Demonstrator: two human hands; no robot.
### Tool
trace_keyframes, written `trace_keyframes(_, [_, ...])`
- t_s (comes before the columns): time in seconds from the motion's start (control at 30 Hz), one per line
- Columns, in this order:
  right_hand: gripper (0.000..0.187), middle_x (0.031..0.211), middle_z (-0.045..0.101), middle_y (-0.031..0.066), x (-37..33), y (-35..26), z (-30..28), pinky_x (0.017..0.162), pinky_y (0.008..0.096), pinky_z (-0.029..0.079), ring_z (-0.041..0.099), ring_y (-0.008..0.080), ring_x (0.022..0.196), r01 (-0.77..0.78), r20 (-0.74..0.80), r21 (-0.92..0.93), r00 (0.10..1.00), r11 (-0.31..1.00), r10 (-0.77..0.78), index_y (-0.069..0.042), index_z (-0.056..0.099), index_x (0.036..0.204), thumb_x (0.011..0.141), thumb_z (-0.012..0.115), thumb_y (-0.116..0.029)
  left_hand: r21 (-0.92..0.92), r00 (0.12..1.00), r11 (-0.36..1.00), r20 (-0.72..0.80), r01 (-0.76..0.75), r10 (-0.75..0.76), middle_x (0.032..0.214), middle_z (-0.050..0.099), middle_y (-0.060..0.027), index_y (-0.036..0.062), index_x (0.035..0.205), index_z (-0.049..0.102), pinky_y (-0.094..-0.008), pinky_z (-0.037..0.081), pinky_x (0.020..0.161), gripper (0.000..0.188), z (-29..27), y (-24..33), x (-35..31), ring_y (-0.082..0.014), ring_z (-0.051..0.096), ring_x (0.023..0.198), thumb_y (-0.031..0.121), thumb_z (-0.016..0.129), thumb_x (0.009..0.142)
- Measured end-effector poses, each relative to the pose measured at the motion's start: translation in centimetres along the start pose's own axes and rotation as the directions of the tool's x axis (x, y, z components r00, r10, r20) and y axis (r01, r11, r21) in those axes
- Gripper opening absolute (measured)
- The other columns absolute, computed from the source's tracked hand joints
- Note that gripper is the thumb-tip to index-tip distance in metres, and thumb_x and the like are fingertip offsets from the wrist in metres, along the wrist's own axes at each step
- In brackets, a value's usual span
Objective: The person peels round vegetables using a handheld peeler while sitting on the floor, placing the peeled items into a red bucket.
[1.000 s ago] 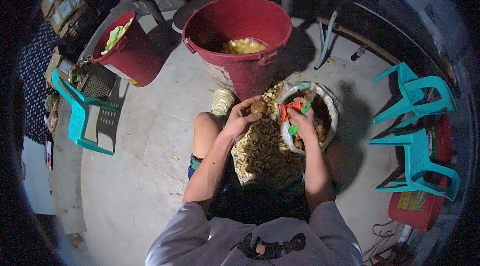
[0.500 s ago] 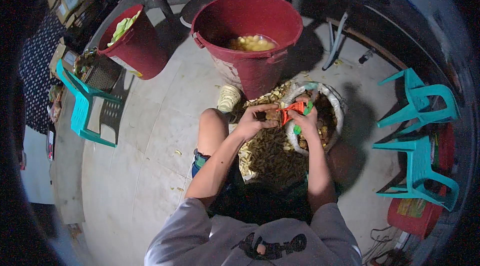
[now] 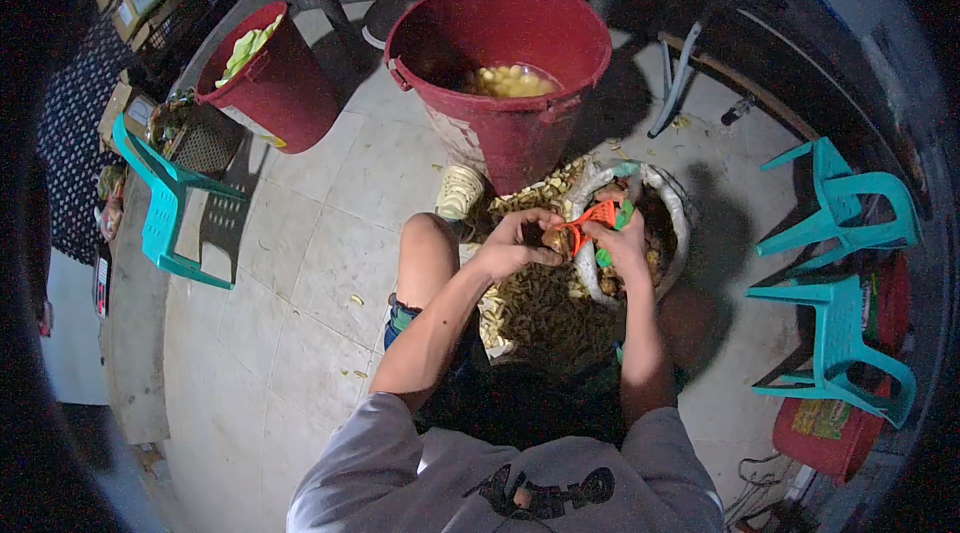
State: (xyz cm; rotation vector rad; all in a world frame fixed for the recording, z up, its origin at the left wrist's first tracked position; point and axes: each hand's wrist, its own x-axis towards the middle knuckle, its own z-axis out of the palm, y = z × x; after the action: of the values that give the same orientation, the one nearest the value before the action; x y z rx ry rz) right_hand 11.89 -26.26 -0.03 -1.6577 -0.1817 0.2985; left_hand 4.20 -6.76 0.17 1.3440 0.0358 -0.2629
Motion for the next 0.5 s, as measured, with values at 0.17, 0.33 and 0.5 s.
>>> trace_keyframes(0.17, [0.04, 0.087, 0.062, 0.0039, 1.0, -0.3, -1.1, 0.069, 0.0274, 0.05, 0.06, 0.0121, 0.078, 0.029, -0.123, -0.051, 0.992, 0.998, -0.035, -0.004, 0.055, 0.106, 0.072, 0.076, 0.002, -0.237, 0.993, 0.965, 0.021, -0.11, 0.119, 0.1, 0.059, -0.0032, -0.0011, 0.113, 0.054, -0.0256, 0.047, 0.085, 0.056, 0.5, 0.6, 0.4, -0.0117, 0.056, 0.096, -0.012, 0.074, 0.062])
trace_keyframes(0.33, [0.04, 0.087, 0.062, 0.0041, 1.3, -0.2, -1.5, 0.069, 0.0275, 0.05, 0.059, 0.0125, 0.077, -0.087, -0.211, 0.111, 0.971, 0.99, 0.109, -0.003, 0.055, 0.104, 0.069, 0.074, 0.006, -0.355, 0.989, 0.926, 0.022, -0.128, 0.145, 0.101, 0.059, -0.0038, 0.0001, 0.115, 0.054, -0.026, 0.046, 0.085, 0.057, -0.1, 0.9, 0.1, -0.0121, 0.056, 0.097, -0.014, 0.071, 0.063])
trace_keyframes(0.5, [0.04, 0.091, 0.06, 0.0059, 2.2, 1.3, -1.5, 0.069, 0.0284, 0.05, 0.06, 0.0134, 0.078, 0.124, -0.273, -0.091, 0.951, 0.988, -0.145, -0.002, 0.056, 0.103, 0.069, 0.077, 0.001, -0.498, 0.986, 0.86, 0.051, -0.111, 0.157, 0.106, 0.06, -0.007, 0.0005, 0.117, 0.051, -0.0272, 0.049, 0.081, 0.053, 0.3, 0.5, 0.7, -0.0163, 0.059, 0.099, -0.014, 0.066, 0.068])
